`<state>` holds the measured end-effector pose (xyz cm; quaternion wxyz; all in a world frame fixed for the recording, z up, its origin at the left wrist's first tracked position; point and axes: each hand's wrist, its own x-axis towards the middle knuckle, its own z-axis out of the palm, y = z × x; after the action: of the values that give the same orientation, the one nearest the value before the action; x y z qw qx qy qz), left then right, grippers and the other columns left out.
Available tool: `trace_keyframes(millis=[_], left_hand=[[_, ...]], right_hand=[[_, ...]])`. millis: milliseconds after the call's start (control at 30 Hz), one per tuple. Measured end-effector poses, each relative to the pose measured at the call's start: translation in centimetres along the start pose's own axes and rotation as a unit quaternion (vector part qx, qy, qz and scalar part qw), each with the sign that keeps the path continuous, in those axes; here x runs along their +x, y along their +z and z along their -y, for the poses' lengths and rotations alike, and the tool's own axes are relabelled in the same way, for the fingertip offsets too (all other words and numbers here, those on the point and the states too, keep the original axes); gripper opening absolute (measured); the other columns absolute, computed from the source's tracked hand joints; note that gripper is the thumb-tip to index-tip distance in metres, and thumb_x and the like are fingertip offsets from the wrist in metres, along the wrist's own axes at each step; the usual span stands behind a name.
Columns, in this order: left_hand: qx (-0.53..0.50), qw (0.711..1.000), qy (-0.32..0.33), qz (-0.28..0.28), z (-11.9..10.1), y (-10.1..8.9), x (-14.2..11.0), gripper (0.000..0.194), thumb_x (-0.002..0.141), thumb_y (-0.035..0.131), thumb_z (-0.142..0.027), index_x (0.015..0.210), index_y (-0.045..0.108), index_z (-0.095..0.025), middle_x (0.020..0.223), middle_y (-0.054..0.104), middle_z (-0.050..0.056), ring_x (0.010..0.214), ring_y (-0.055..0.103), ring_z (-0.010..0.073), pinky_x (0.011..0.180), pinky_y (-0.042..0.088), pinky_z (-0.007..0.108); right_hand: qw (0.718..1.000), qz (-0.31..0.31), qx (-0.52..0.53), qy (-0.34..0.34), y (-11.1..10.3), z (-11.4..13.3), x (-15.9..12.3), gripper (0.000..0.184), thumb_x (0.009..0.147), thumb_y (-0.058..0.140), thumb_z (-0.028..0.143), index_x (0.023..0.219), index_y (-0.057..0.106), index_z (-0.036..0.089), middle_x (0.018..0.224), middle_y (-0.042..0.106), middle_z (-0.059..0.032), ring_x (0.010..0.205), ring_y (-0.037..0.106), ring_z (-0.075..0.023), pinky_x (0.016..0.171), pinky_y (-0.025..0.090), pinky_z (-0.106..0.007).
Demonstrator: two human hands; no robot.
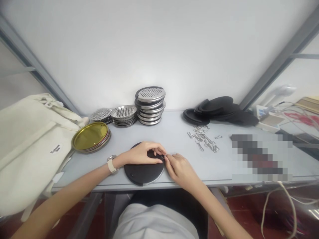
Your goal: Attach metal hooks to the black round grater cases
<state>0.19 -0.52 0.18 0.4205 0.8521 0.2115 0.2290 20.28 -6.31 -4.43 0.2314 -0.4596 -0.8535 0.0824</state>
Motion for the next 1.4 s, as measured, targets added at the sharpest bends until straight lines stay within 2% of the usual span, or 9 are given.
trace_keyframes(millis=[933, 1233, 1400], left_hand=[[0.032, 0.999, 0.017, -0.003, 0.0, 0.06, 0.02, 0.027, 0.077, 0.065, -0.02, 0.103, 0.061, -0.015, 0.095, 0.066, 0.005, 0.083, 0.059, 0.0122, 0.075, 0.048, 0.022], [0.043, 0.999, 0.009, -0.015, -0.02, 0.14, 0.08, 0.028, 0.076, 0.067, -0.022, 0.102, 0.062, -0.015, 0.092, 0.063, 0.005, 0.079, 0.057, 0.0124, 0.074, 0.047, 0.024], [0.041, 0.999, -0.008, -0.003, 0.06, 0.05, 0.11, 0.029, 0.075, 0.069, -0.023, 0.103, 0.062, -0.015, 0.089, 0.064, 0.004, 0.077, 0.057, 0.0118, 0.068, 0.044, 0.022]], right_hand=[[1.0, 0.002, -0.013, 0.008, 0.01, 0.09, 0.11, 0.033, 0.098, 0.03, 0.025, 0.075, 0.052, 0.018, 0.063, 0.055, -0.0034, 0.06, 0.051, -0.0171, 0.059, 0.035, -0.028], [1.0, -0.001, -0.021, 0.005, -0.06, 0.23, 0.13, 0.032, 0.098, 0.031, 0.024, 0.075, 0.052, 0.019, 0.063, 0.055, -0.0035, 0.06, 0.051, -0.0174, 0.059, 0.036, -0.029], [1.0, -0.002, -0.016, 0.003, -0.15, 0.41, 0.24, 0.032, 0.098, 0.03, 0.023, 0.075, 0.052, 0.019, 0.064, 0.056, -0.0035, 0.061, 0.052, -0.0171, 0.06, 0.037, -0.028]])
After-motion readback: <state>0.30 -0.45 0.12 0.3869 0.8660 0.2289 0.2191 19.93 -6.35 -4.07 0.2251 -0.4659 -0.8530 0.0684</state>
